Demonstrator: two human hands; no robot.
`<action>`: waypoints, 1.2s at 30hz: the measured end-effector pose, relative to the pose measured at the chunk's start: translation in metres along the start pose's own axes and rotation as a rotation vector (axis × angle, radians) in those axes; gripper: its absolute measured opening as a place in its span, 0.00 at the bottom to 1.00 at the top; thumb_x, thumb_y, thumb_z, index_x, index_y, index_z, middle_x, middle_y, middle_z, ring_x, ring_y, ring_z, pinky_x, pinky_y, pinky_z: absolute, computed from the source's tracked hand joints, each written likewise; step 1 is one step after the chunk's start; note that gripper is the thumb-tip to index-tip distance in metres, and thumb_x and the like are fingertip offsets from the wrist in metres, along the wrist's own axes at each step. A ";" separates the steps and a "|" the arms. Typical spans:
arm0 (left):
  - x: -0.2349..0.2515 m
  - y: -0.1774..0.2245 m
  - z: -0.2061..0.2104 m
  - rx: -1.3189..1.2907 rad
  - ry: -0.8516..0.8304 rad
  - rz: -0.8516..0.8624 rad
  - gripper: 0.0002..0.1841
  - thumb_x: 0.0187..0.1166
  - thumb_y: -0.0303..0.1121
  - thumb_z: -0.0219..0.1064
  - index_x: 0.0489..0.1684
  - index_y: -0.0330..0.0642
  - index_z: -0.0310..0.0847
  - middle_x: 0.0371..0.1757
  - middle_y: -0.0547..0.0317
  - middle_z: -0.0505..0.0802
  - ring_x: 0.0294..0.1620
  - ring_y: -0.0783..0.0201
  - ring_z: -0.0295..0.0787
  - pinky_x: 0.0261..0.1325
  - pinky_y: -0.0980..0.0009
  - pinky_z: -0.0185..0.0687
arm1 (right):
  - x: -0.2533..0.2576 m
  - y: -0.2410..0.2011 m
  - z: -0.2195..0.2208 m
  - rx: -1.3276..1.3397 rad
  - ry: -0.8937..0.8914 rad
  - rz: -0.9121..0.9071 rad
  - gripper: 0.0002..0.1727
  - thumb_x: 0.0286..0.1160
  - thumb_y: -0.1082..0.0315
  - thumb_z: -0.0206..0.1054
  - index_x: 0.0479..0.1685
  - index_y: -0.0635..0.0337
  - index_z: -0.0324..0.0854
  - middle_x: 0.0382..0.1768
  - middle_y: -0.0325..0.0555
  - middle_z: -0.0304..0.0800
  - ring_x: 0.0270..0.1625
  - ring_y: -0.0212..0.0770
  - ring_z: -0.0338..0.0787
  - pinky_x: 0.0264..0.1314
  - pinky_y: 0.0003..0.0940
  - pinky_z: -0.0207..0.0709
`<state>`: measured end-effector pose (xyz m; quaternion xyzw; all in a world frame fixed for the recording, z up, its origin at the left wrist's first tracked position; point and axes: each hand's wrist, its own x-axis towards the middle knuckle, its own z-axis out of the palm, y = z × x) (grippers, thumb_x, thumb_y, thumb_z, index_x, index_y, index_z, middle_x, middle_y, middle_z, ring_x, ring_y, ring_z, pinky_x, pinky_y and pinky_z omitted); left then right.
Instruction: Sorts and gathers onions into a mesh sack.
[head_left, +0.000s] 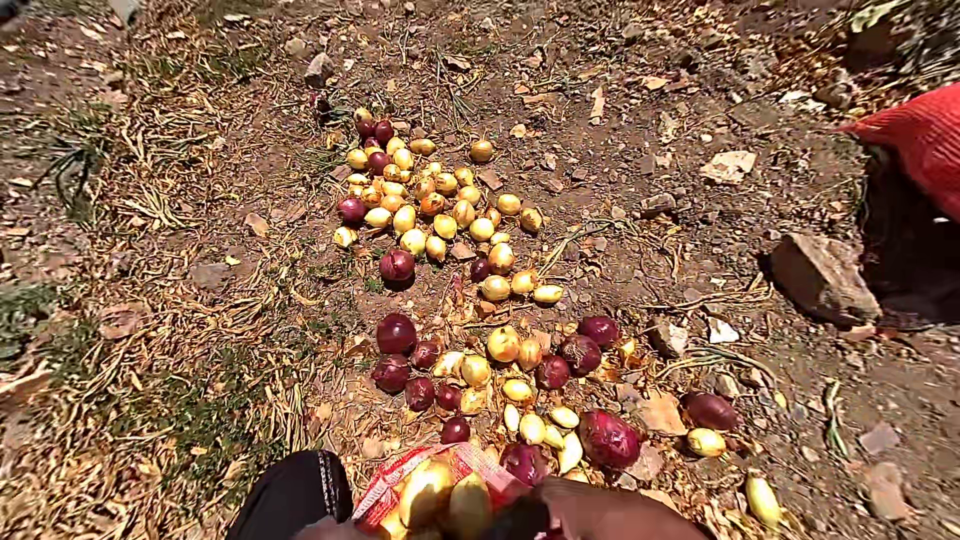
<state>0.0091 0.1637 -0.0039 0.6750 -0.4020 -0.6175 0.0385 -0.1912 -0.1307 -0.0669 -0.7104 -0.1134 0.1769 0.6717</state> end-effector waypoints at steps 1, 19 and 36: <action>0.002 0.004 -0.004 0.023 0.148 -0.123 0.24 0.85 0.54 0.62 0.55 0.41 0.89 0.42 0.41 0.95 0.48 0.43 0.94 0.56 0.37 0.84 | 0.005 0.007 -0.009 0.003 0.175 0.031 0.18 0.83 0.56 0.66 0.63 0.52 0.89 0.65 0.46 0.91 0.68 0.42 0.89 0.73 0.46 0.82; 0.167 0.047 0.019 0.098 0.479 0.073 0.16 0.78 0.45 0.65 0.55 0.46 0.89 0.58 0.48 0.91 0.64 0.49 0.87 0.69 0.45 0.80 | 0.099 0.121 -0.041 -0.749 0.636 0.519 0.34 0.65 0.31 0.71 0.73 0.26 0.79 0.95 0.49 0.44 0.77 0.69 0.73 0.54 0.64 0.83; 0.018 -0.018 0.095 -0.188 0.006 0.559 0.20 0.88 0.45 0.61 0.61 0.39 0.90 0.67 0.47 0.91 0.70 0.56 0.87 0.77 0.52 0.78 | 0.017 -0.024 0.069 0.366 0.716 0.025 0.35 0.78 0.48 0.65 0.75 0.67 0.73 0.69 0.58 0.82 0.67 0.45 0.86 0.68 0.44 0.84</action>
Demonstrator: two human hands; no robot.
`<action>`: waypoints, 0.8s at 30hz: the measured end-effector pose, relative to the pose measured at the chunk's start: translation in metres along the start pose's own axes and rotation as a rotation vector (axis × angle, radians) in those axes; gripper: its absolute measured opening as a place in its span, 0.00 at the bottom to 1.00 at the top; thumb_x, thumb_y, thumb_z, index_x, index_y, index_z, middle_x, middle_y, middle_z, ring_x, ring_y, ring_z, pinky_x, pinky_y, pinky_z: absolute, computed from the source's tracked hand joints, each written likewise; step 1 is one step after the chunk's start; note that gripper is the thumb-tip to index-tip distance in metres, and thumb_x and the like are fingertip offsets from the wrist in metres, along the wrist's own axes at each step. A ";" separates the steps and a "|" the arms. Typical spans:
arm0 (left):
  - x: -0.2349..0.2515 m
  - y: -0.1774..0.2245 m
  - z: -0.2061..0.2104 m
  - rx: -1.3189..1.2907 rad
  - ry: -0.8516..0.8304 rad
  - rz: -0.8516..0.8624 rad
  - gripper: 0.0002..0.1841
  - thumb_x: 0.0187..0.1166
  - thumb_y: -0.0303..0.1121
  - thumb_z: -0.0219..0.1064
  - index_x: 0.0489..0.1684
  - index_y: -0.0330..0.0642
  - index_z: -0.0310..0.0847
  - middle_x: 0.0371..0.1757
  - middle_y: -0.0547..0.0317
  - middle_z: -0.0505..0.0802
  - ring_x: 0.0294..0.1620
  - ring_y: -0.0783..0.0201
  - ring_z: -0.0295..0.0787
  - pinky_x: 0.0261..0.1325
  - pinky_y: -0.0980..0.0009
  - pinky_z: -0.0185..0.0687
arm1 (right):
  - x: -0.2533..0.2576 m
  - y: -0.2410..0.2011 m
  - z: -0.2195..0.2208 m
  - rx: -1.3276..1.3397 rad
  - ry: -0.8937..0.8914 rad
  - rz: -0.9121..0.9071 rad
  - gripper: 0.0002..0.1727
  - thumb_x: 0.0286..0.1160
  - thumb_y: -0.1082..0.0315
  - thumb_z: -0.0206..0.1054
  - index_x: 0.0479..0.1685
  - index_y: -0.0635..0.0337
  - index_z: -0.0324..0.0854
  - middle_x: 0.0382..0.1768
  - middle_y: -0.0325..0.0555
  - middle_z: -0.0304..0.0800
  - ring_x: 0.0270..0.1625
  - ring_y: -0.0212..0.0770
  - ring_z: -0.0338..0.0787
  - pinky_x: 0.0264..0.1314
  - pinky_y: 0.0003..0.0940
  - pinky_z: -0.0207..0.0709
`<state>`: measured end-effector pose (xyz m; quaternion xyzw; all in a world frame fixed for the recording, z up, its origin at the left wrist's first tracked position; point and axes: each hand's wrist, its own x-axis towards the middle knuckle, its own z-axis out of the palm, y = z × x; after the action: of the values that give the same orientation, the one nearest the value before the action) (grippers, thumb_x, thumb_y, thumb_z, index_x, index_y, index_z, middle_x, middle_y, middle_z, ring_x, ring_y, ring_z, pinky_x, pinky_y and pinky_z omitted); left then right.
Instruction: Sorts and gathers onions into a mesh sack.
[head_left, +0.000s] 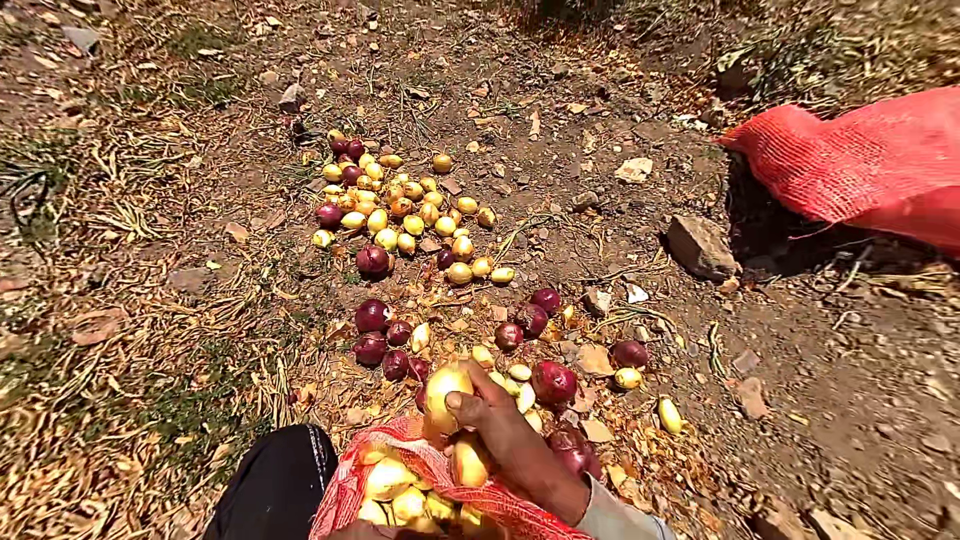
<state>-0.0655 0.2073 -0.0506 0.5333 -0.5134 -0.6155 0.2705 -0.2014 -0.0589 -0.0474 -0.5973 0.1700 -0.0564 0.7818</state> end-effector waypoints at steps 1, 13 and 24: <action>-0.004 0.004 -0.010 0.033 -0.039 -0.074 0.18 0.88 0.42 0.61 0.51 0.36 0.91 0.54 0.47 0.95 0.59 0.58 0.92 0.67 0.54 0.84 | -0.024 0.002 0.006 -0.066 -0.224 -0.051 0.36 0.75 0.48 0.69 0.74 0.67 0.76 0.78 0.62 0.73 0.79 0.49 0.77 0.80 0.48 0.74; 0.175 0.044 -0.083 -0.304 0.881 -0.135 0.11 0.83 0.31 0.68 0.57 0.39 0.84 0.25 0.49 0.92 0.21 0.58 0.91 0.31 0.62 0.92 | 0.016 0.058 -0.100 -0.913 0.099 0.381 0.24 0.88 0.53 0.56 0.78 0.46 0.80 0.68 0.58 0.87 0.72 0.58 0.85 0.75 0.61 0.74; 0.243 -0.013 -0.120 0.587 0.222 -0.580 0.31 0.66 0.55 0.79 0.64 0.45 0.86 0.81 0.38 0.77 0.84 0.32 0.65 0.80 0.33 0.65 | 0.082 0.077 -0.121 -0.777 0.199 0.391 0.32 0.75 0.47 0.62 0.75 0.55 0.76 0.58 0.58 0.91 0.63 0.57 0.89 0.65 0.60 0.79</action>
<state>-0.0201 -0.0441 -0.1428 0.7730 -0.4633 -0.4327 -0.0232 -0.1735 -0.1722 -0.1650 -0.7950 0.3625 0.1033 0.4752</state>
